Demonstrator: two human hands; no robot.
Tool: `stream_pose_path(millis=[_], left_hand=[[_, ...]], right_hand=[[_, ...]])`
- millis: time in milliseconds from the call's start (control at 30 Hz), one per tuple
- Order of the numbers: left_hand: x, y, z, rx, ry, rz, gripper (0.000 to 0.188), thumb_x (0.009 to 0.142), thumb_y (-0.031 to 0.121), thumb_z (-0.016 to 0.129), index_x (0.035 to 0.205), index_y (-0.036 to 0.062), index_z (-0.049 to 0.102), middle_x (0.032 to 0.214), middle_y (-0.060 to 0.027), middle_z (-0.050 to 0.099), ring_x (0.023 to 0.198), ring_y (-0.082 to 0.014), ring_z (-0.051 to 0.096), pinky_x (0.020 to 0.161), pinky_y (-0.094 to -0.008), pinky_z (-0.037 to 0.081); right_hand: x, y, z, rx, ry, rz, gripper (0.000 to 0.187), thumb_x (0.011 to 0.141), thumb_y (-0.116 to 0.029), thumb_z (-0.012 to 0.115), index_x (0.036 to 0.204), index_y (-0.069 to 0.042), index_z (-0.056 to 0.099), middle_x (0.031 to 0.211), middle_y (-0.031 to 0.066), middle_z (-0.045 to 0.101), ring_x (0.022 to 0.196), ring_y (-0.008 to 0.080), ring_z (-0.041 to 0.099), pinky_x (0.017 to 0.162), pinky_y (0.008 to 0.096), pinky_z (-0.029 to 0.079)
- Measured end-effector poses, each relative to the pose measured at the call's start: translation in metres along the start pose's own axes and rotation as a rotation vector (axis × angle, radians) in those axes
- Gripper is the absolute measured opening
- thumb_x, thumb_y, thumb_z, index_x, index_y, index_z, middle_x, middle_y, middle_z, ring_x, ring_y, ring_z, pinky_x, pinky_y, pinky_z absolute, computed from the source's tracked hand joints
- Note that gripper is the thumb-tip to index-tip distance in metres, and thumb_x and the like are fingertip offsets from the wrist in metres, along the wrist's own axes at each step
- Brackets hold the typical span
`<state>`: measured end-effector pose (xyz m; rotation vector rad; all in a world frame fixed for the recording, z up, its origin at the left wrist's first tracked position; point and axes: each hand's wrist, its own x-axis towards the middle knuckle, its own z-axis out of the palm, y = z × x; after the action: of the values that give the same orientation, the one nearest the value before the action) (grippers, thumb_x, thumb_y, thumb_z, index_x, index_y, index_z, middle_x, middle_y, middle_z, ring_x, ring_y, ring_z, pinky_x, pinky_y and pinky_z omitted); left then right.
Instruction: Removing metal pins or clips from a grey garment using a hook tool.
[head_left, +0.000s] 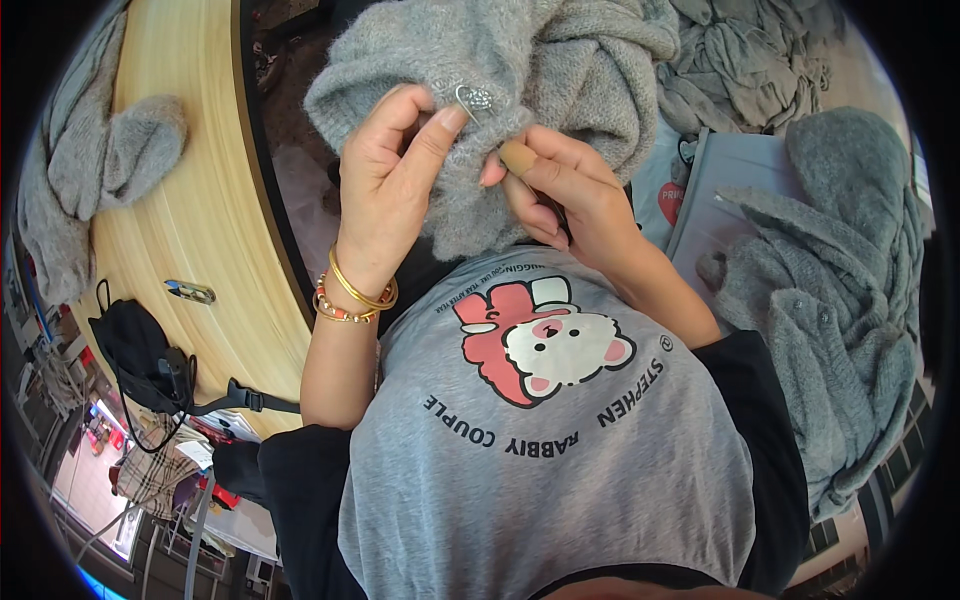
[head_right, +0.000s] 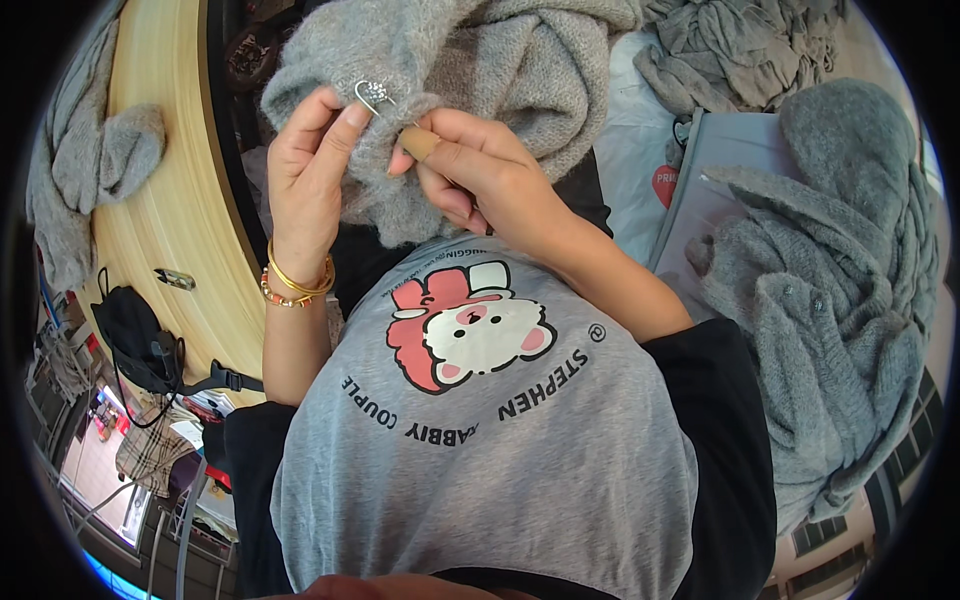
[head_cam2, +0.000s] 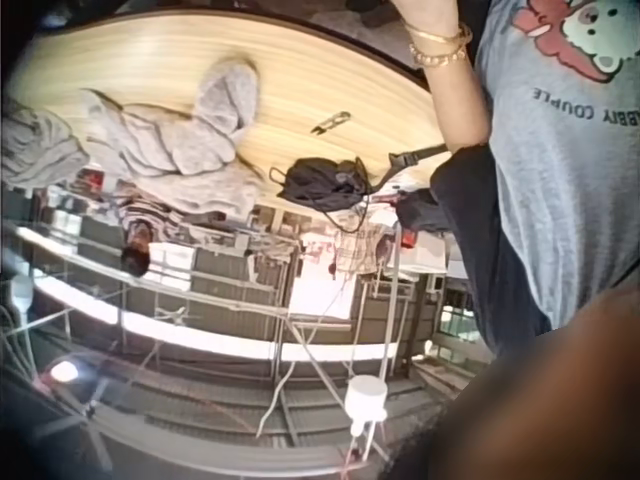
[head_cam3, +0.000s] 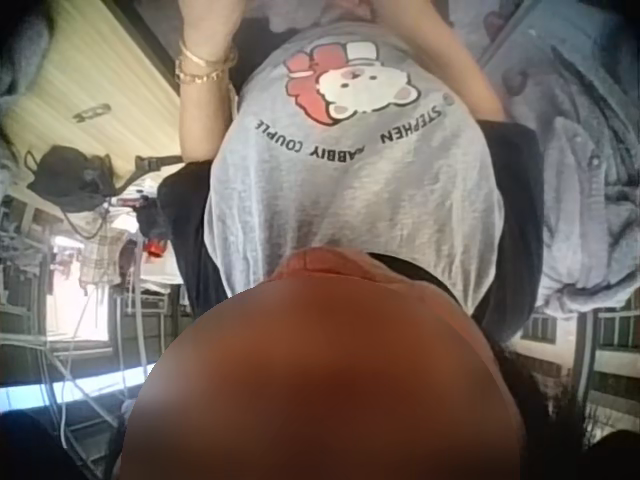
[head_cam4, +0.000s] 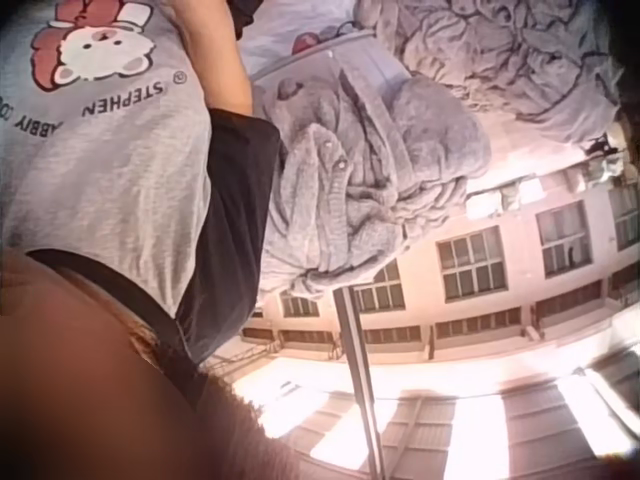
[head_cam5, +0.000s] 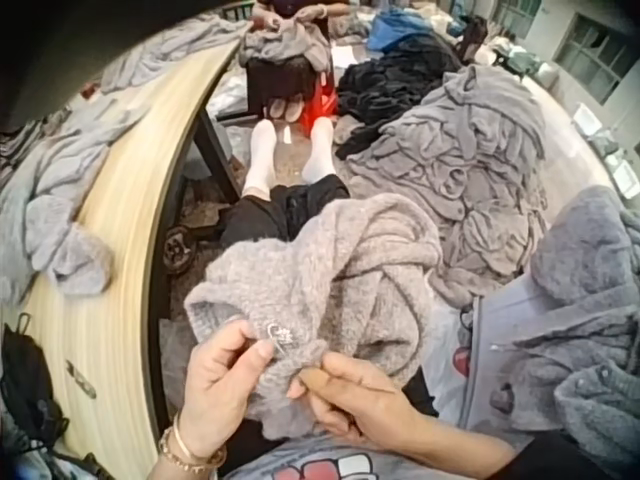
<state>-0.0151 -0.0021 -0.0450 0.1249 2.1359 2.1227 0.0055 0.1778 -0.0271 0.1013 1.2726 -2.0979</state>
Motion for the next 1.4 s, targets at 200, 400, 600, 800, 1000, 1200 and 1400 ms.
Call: stream_pose_path(millis=[200,400,600,800,1000,1200,1400], left_hand=[[-0.004,0.014,0.004,-0.053,0.013,-0.025,0.011,0.093,0.009,0.056,0.087,-0.0001,0.055,0.075,0.0058,0.044,0.067,-0.0022,0.036,0.057,-0.0176,0.031],[-0.009,0.022,0.006,-0.156,0.035,-0.088,0.008,0.094,0.009,0.054,0.092,0.0011,0.057,0.076,0.0084,0.046,0.068,0.0,0.036,0.058,-0.0159,0.03],[-0.01,0.021,0.005,-0.284,0.044,-0.126,0.009,0.094,0.009,0.054,0.093,0.0007,0.057,0.077,0.008,0.048,0.069,0.0001,0.037,0.059,-0.0148,0.031],[-0.012,0.018,0.01,-0.087,0.232,-0.039,0.01,0.09,0.009,0.061,0.096,0.0005,0.058,0.084,0.0028,0.053,0.071,-0.0027,0.048,0.059,-0.0189,0.038],[-0.011,0.03,0.01,0.582,0.046,0.431,0.03,0.071,0.009,0.076,0.099,0.0059,0.066,0.093,-0.0079,0.054,0.077,-0.0194,0.055,0.065,-0.0291,0.046],[-0.011,0.021,0.013,0.679,0.028,0.413,0.019,0.074,0.007,0.072,0.091,0.0052,0.063,0.095,-0.0078,0.055,0.079,-0.0245,0.056,0.069,-0.0354,0.046],[-0.004,0.02,0.017,0.764,0.126,0.47,0.016,0.079,0.004,0.065,0.092,0.0043,0.056,0.101,-0.0099,0.054,0.081,-0.0287,0.057,0.069,-0.0382,0.046]], right_hand=[[-0.004,-0.001,-0.001,-0.15,0.012,-0.085,0.026,0.099,-0.021,0.042,0.098,0.0,0.057,0.052,-0.0033,0.038,0.041,0.0036,0.029,0.04,0.0195,0.023],[-0.005,0.005,0.001,-0.396,0.11,-0.213,0.024,0.099,-0.019,0.043,0.1,0.0,0.058,0.053,-0.0046,0.039,0.043,0.0023,0.03,0.041,0.0188,0.022],[-0.007,-0.002,0.003,-0.313,0.079,-0.169,0.025,0.099,-0.02,0.043,0.101,0.0,0.058,0.053,-0.0049,0.039,0.043,0.0019,0.03,0.041,0.0182,0.022],[-0.01,0.0,0.006,-0.318,0.121,-0.169,0.026,0.1,-0.021,0.043,0.101,0.001,0.057,0.053,-0.0049,0.039,0.043,0.0019,0.03,0.04,0.0181,0.022],[-0.015,-0.003,0.004,-0.351,0.155,-0.113,0.025,0.1,-0.022,0.043,0.097,-0.001,0.056,0.053,-0.0041,0.039,0.041,0.0024,0.03,0.039,0.018,0.022],[-0.017,-0.005,0.008,-0.254,0.136,-0.022,0.025,0.1,-0.023,0.041,0.101,-0.003,0.056,0.053,-0.0038,0.04,0.04,0.003,0.03,0.038,0.0177,0.023],[-0.022,-0.004,0.01,-0.158,0.129,0.039,0.027,0.1,-0.021,0.039,0.112,-0.002,0.055,0.053,-0.0044,0.037,0.04,0.0027,0.03,0.039,0.0171,0.024]])
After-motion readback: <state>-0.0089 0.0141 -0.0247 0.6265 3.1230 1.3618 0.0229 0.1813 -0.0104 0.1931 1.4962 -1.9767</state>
